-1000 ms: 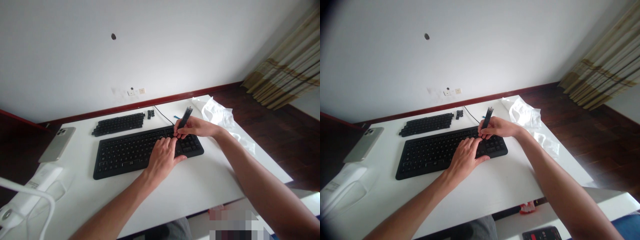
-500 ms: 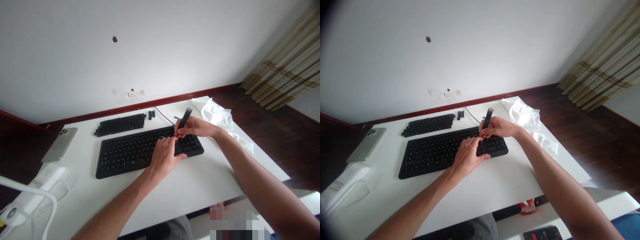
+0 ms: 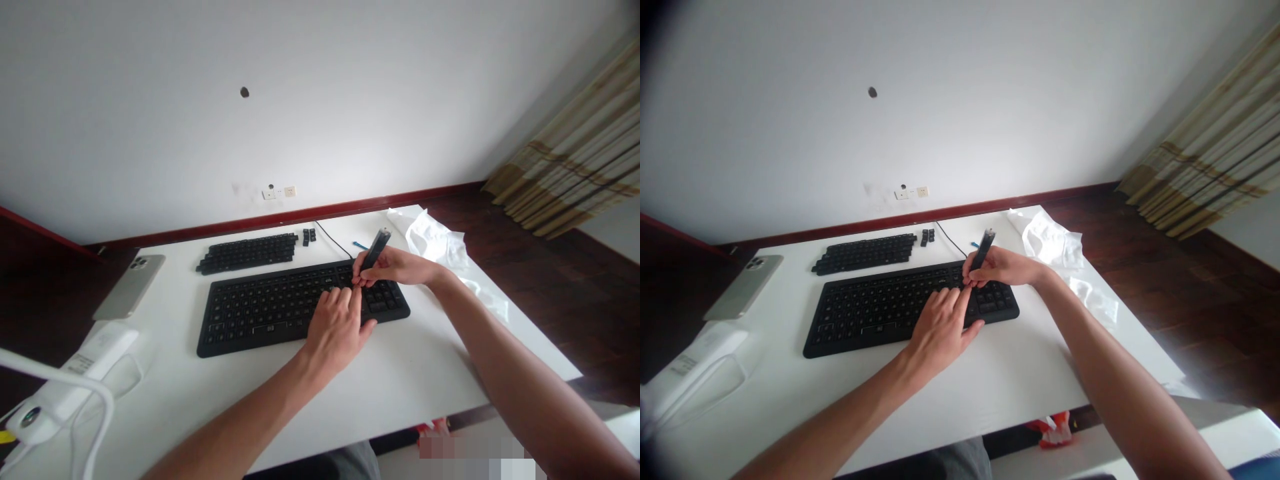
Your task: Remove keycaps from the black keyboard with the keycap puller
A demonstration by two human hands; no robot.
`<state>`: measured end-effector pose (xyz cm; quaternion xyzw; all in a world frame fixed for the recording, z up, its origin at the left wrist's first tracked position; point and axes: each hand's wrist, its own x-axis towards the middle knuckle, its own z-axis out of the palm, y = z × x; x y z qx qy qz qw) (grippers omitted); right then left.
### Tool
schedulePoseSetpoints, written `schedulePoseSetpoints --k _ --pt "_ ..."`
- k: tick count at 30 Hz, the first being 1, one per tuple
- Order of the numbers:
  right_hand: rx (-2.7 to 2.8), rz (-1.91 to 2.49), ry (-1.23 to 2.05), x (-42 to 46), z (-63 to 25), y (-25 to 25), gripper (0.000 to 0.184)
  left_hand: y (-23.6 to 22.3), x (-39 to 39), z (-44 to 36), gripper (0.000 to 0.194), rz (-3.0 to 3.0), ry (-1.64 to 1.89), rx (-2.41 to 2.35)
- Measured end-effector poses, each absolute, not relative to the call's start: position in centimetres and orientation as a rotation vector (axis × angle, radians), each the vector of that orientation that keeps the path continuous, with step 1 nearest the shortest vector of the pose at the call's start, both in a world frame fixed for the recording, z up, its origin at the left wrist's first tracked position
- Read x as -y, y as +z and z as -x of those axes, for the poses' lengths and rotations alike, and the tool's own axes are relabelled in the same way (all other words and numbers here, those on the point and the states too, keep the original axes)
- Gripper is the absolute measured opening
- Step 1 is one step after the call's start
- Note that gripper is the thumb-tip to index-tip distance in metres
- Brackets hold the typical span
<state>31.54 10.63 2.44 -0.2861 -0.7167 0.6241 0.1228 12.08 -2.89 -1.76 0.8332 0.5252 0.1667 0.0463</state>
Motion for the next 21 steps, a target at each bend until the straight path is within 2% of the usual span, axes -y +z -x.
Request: schedulePoseSetpoints --k 13,17,21 --pt "2.502 0.775 1.334 -8.8 -31.1 4.5 0.019 -1.5 4.1 -13.0 0.057 -2.618 0.395 -1.670" --pt "2.492 0.787 1.408 -9.2 -31.4 4.2 0.025 -1.3 4.1 -13.0 0.054 -2.616 0.350 -1.684" --pt "2.417 0.748 1.576 -10.0 -31.9 3.6 0.029 -1.2 4.2 -12.9 0.062 -2.633 0.328 -1.692"
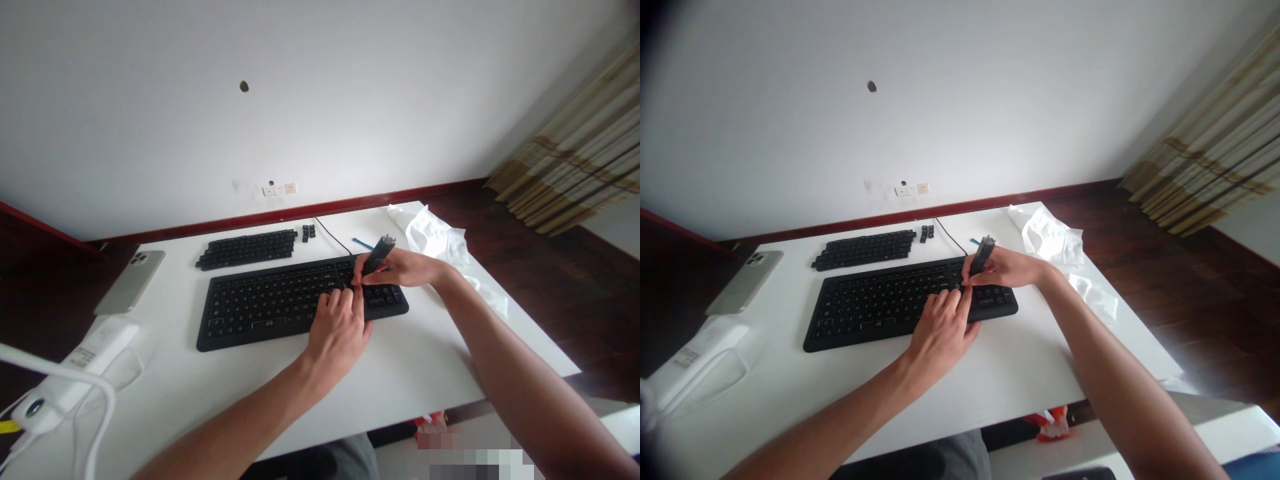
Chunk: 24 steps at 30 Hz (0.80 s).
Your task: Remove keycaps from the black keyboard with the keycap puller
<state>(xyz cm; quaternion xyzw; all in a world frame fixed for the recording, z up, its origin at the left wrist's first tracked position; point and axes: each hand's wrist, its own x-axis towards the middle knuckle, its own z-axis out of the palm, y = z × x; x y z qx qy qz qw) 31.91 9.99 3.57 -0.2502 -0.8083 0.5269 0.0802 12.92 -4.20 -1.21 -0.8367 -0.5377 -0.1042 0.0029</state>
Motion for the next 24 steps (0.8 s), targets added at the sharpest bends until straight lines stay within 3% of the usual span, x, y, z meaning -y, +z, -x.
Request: schedulePoseSetpoints --k 11,18,24 --pt "2.277 0.715 1.787 -11.2 -33.4 3.1 0.024 -1.5 4.2 -12.8 0.068 2.624 -0.332 1.679" --pt "2.127 0.731 1.712 -11.6 -32.6 1.8 0.028 -1.0 3.8 -12.4 0.069 2.690 -0.342 1.741" --pt "1.898 0.752 1.637 -11.5 -32.0 1.8 0.030 -1.1 2.3 -11.1 0.051 2.718 -0.660 1.771"
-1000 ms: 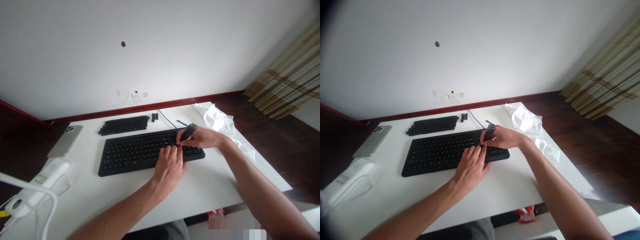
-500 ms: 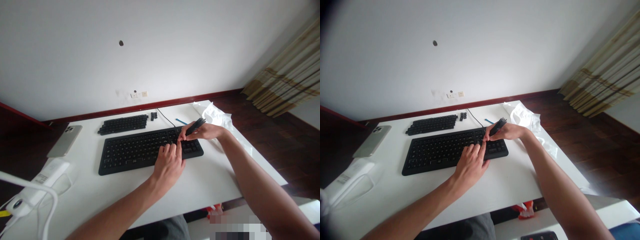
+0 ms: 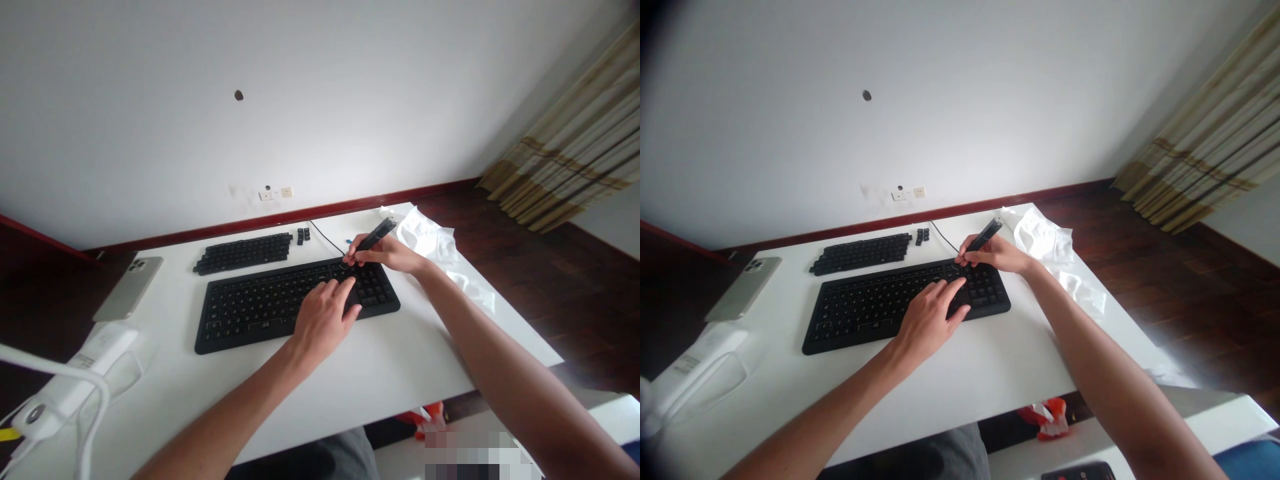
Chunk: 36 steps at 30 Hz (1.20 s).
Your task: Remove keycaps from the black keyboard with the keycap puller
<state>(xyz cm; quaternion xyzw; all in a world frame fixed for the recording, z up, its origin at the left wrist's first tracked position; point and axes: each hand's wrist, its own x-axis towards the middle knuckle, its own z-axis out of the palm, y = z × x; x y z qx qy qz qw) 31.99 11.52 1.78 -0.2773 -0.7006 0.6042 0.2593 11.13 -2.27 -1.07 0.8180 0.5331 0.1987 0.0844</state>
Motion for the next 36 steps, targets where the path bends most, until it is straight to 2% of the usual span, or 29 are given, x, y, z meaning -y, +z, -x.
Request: schedulePoseSetpoints --k 6,9,18,24,29,36 --pt "1.717 0.818 1.546 -11.8 -32.0 1.5 0.033 -0.9 -0.2 -8.7 0.030 -2.316 0.762 -1.579" --pt "1.649 0.868 1.494 -12.1 -31.9 0.9 0.033 -0.9 -0.9 -8.6 0.028 -2.265 0.775 -1.523" --pt "1.649 0.864 1.512 -12.3 -31.8 0.3 0.034 0.3 -1.7 -11.0 0.009 -2.381 0.528 -1.584" --pt "1.653 0.849 1.519 -12.4 -32.0 0.3 0.034 1.7 -2.6 -10.6 0.012 -2.200 0.394 -1.529" --pt "1.605 0.860 1.493 -12.6 -32.4 0.3 0.034 2.7 -4.0 -9.2 0.014 -2.162 0.461 -1.633" --pt "1.468 0.875 1.559 -13.6 -32.8 -1.0 0.032 0.5 -8.9 -4.6 0.016 -2.136 0.423 -1.903"
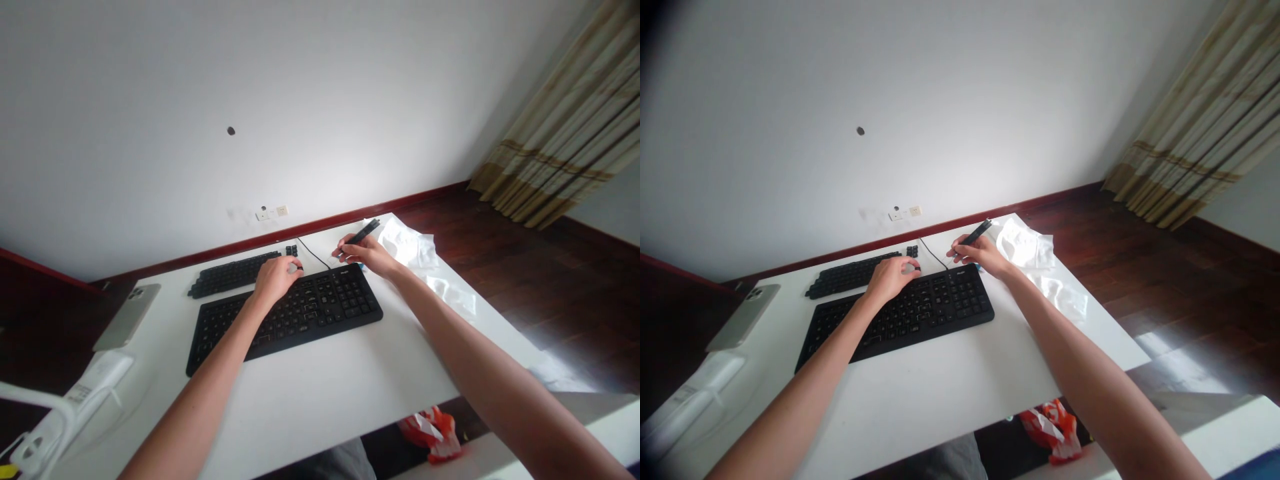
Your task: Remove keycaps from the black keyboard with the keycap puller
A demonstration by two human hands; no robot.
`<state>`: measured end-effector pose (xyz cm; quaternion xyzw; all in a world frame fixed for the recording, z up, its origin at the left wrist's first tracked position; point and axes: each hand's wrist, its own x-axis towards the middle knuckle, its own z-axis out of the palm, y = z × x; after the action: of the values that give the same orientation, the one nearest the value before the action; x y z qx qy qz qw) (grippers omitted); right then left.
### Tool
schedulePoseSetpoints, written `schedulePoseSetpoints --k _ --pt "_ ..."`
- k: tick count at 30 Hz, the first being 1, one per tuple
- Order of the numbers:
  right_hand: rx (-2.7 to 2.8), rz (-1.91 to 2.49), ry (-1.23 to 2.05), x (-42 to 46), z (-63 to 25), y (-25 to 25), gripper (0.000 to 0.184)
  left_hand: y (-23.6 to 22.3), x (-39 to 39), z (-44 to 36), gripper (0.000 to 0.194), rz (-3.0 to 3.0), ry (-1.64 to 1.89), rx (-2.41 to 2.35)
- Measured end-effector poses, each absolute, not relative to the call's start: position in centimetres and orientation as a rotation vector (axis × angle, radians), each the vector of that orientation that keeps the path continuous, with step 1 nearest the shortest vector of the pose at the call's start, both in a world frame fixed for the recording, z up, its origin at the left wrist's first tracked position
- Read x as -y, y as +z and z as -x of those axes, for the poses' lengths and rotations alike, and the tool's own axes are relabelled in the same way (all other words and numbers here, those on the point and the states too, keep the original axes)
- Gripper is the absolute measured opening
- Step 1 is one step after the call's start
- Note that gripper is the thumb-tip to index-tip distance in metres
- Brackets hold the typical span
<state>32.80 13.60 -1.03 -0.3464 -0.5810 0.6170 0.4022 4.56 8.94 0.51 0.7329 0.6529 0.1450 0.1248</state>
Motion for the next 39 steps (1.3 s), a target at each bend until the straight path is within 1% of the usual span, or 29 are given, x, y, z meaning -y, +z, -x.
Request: schedulePoseSetpoints --k 5,12,19,28,32,39 --pt "1.491 0.871 1.553 -13.3 -32.6 -0.7 0.033 -0.4 -11.0 -3.7 0.017 -2.141 0.387 -1.940" --pt "1.542 0.852 1.542 -13.1 -32.5 -0.6 0.034 -0.4 -11.0 -4.0 0.020 -2.235 0.399 -1.993" --pt "1.552 0.869 1.546 -12.9 -32.4 -0.2 0.035 -1.0 -11.0 -3.8 0.016 -2.288 0.447 -1.991" --pt "1.580 0.835 1.533 -13.0 -32.4 -0.7 0.032 -1.0 -11.3 -4.0 0.013 -2.327 0.434 -2.042" --pt "1.587 0.844 1.518 -13.0 -32.3 -0.7 0.033 -1.0 -11.4 -4.1 0.016 -2.300 0.424 -2.093" --pt "1.592 0.842 1.542 -13.0 -32.3 -0.6 0.033 -1.0 -11.0 -3.9 0.028 -2.336 0.422 -2.146"
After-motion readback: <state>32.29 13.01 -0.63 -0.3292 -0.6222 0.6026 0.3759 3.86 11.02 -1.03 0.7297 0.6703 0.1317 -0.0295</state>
